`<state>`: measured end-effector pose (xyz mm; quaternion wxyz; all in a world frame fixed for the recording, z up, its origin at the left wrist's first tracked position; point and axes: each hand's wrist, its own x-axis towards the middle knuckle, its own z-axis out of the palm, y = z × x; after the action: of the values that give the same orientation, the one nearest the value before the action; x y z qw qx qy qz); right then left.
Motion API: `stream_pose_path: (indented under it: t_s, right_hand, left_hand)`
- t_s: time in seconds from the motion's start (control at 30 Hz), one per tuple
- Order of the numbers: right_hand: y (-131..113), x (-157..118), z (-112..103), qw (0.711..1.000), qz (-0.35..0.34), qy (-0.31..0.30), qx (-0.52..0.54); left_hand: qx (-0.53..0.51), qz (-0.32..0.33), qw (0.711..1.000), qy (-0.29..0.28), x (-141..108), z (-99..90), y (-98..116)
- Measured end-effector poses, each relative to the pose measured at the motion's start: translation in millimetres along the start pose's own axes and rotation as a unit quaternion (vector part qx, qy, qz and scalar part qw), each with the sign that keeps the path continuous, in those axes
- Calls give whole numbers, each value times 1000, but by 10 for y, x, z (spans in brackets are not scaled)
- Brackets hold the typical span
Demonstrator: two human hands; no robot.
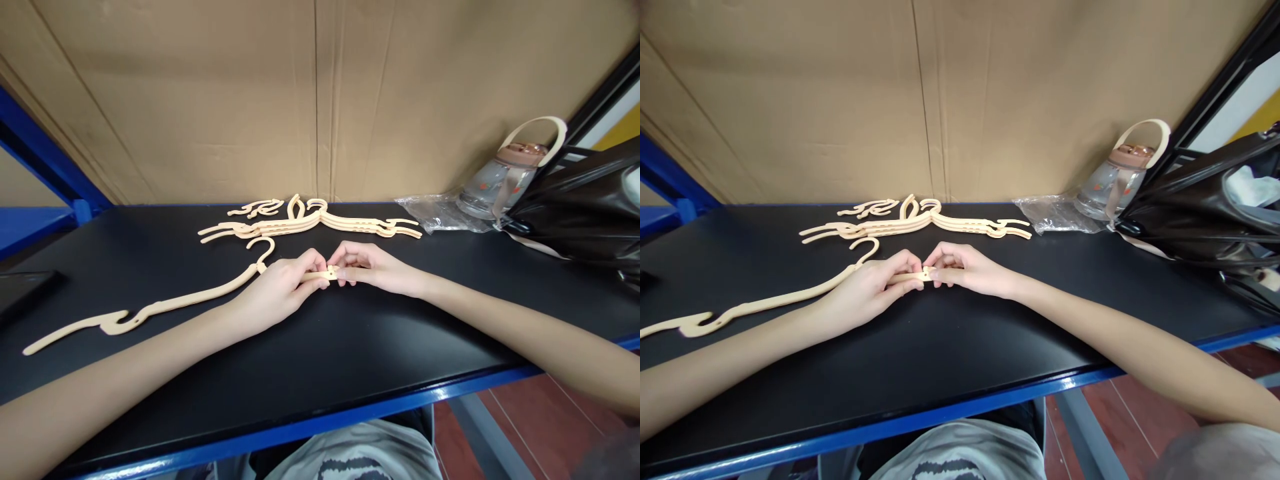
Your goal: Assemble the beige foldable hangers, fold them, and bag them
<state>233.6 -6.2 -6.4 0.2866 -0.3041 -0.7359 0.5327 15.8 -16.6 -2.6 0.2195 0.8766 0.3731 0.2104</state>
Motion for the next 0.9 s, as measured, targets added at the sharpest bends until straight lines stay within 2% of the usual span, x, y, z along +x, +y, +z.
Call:
stream_pose_path:
  t_s: [0.2,0.47,0.9]
  right_hand:
    - [6,15,13,999,-6,8,36]
    - [13,8,-27,997,40,19,55]
    - [3,-2,-53,997,25,-23,71]
  left_hand:
    - [3,-10,1000,-16,-5,11,34]
    - [-41,-15,999,-5,3,12,61]
    - [-33,-14,999,-3,-6,27,60]
